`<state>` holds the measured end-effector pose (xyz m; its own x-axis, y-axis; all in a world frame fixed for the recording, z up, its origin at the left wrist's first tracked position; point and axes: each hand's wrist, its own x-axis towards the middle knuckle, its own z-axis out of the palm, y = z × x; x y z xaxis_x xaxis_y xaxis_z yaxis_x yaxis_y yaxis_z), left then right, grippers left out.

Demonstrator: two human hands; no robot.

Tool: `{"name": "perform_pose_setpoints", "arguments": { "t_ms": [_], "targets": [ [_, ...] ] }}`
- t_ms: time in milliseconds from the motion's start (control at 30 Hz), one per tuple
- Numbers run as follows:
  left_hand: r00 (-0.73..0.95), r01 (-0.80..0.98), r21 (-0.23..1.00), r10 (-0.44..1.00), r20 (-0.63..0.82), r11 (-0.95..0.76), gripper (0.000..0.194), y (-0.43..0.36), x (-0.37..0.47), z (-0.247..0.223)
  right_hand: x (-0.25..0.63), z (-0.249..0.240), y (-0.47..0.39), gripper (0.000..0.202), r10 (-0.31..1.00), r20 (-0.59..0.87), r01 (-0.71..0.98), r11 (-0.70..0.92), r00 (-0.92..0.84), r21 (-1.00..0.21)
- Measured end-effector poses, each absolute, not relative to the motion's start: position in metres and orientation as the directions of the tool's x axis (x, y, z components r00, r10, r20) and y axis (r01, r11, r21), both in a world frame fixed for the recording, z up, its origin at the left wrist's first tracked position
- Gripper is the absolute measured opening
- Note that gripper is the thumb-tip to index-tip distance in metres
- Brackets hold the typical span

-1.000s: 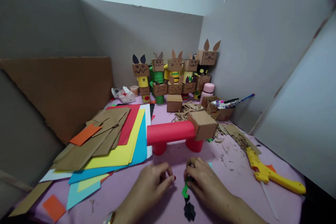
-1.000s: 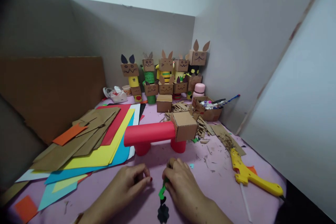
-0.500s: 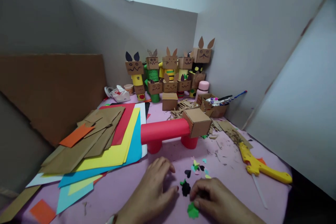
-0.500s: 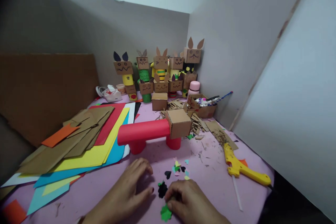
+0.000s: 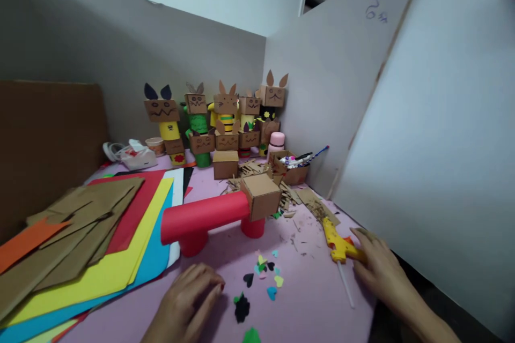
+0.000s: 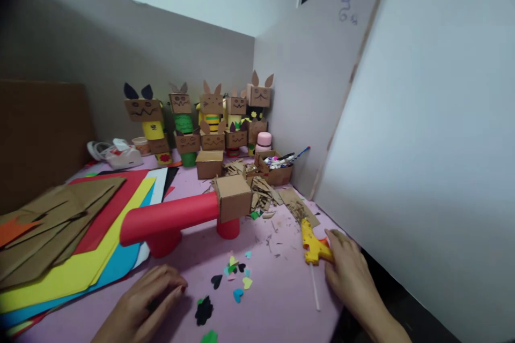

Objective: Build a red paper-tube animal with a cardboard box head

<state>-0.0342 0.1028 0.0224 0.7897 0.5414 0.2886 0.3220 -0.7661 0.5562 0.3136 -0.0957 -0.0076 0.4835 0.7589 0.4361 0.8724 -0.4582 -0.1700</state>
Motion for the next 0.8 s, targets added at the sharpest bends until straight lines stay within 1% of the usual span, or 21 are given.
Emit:
{"name": "perform_pose_setpoints", "arguments": {
  "t_ms": [33,100,233,333,433,567,667,733,767,800],
  "targets": [
    [0.784,0.327,0.559,0.549,0.290,-0.762,0.023,0.104,-0.034,0.021,0.318,-0.011,-0.096,0.055,0.775,0.411,0.873,-0.469,0.480,-0.135],
    [0.772,0.347,0.559,0.568,0.286,-0.753,0.022,0.106,-0.034,0.018,0.322,-0.017,-0.093,0.057,0.804,0.359,0.878,-0.464,0.473,-0.117],
    [0.742,0.348,0.538,0.576,0.343,-0.768,0.018,0.108,-0.035,0.015,0.324,-0.021,-0.085,0.047,0.832,0.294,0.882,-0.435,0.470,-0.181],
    [0.721,0.329,0.523,0.566,0.399,-0.787,0.018,0.107,-0.034,0.015,0.328,-0.025,-0.087,0.040,0.829,0.322,0.887,-0.400,0.457,-0.231],
    [0.719,0.322,0.503,0.553,0.422,-0.802,0.017,0.105,-0.033,0.015,0.332,-0.030,-0.092,0.038,0.820,0.373,0.894,-0.340,0.434,-0.292],
    [0.723,0.321,0.474,0.535,0.436,-0.820,0.015,0.104,-0.033,0.013,0.336,-0.033,-0.096,0.037,0.804,0.414,0.874,-0.252,0.428,-0.415],
    [0.717,0.308,0.464,0.523,0.461,-0.830,0.013,0.106,-0.033,0.011,0.339,-0.028,-0.095,0.034,0.772,0.431,0.825,-0.206,0.467,-0.526],
    [0.711,0.298,0.463,0.518,0.476,-0.834,0.012,0.107,-0.033,0.011,0.337,-0.022,-0.096,0.035,0.732,0.439,0.761,-0.165,0.521,-0.627],
    [0.707,0.298,0.466,0.521,0.479,-0.833,0.012,0.106,-0.034,0.012,0.334,-0.019,-0.098,0.036,0.711,0.417,0.703,-0.152,0.566,-0.695],
    [0.706,0.302,0.472,0.527,0.474,-0.828,0.012,0.104,-0.034,0.013,0.328,-0.015,-0.100,0.039,0.696,0.365,0.616,-0.140,0.618,-0.775]
  ]
}}
